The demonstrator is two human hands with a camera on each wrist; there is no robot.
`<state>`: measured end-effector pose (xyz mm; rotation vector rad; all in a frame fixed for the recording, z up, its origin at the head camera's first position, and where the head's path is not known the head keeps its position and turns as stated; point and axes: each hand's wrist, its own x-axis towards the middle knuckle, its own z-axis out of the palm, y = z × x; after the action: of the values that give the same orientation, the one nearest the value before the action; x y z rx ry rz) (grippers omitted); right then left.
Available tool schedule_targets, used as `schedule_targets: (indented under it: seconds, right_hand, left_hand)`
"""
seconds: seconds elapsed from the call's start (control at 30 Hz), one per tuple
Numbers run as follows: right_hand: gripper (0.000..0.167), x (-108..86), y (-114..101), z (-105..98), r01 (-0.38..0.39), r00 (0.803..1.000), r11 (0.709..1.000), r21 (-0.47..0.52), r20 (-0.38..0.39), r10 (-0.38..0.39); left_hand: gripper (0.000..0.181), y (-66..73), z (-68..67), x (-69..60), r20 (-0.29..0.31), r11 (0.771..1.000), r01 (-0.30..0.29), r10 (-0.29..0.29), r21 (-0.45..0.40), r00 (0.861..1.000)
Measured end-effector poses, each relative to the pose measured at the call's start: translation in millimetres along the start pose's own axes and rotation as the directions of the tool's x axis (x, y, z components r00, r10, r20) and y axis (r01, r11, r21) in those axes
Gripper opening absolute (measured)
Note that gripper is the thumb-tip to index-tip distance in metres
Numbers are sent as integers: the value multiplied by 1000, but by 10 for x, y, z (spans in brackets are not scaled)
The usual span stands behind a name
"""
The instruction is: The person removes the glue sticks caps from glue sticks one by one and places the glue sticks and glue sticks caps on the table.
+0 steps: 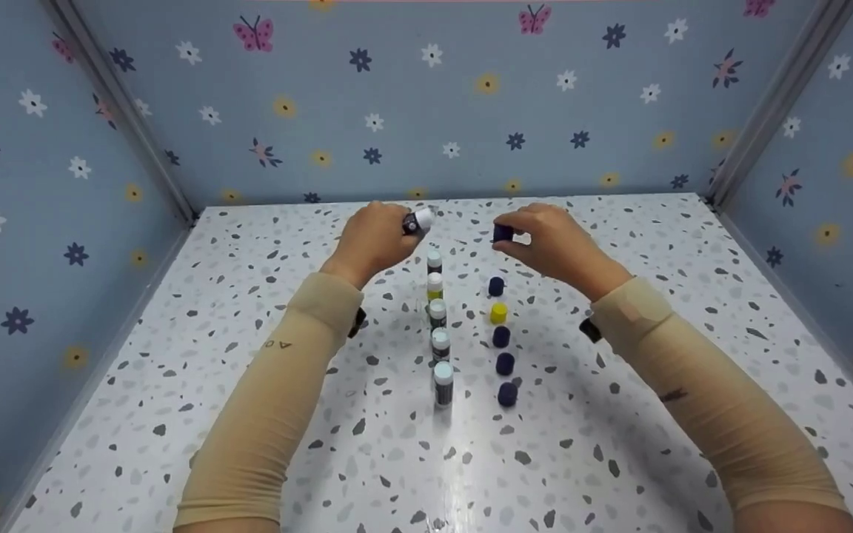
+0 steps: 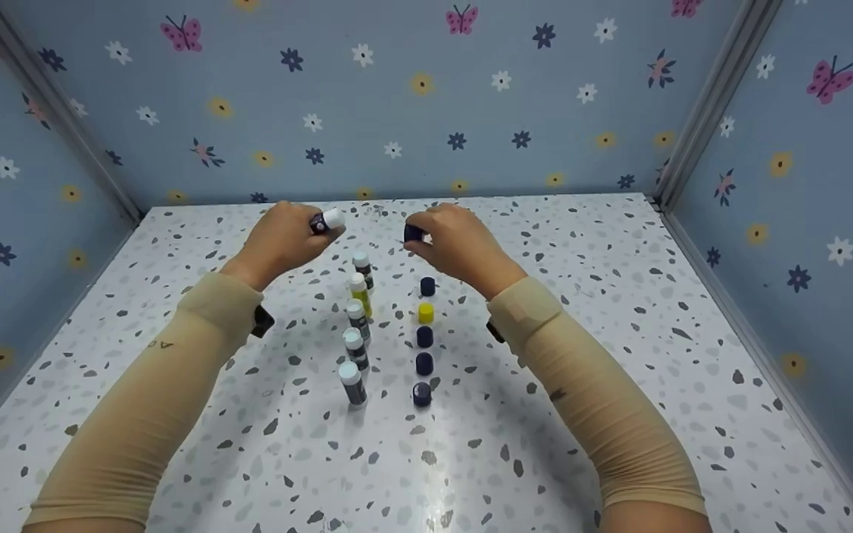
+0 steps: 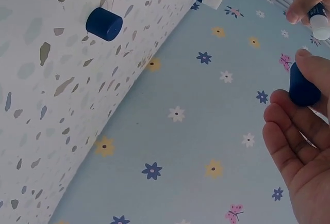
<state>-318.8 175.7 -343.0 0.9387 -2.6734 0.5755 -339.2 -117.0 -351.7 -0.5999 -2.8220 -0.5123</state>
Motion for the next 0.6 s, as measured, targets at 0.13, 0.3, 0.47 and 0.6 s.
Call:
schedule_targets:
  seconds: [0.13,0.3,0.47,0.6]
  right_hand:
    - [37,34,28,21,-4,1000,1000,-16,-9,4]
    - [44,88,66,39,-52,998,996,-75,27,54]
    - [44,165,154,83,-96,991,991,-91,79,104]
    - [45,217,244,128,-138,984,989,-60,108,144]
  left_hand:
    - [44,-38,40,9,-6,987,68,-70,-146,998]
    - [50,-102,92,-3,-17,948,105,-115,-299,993]
    - [45,-159,144,-22,-6,904,134,-150,-406,989]
    - [34,-185,180,-27,8,863,163,-181,-479,983]
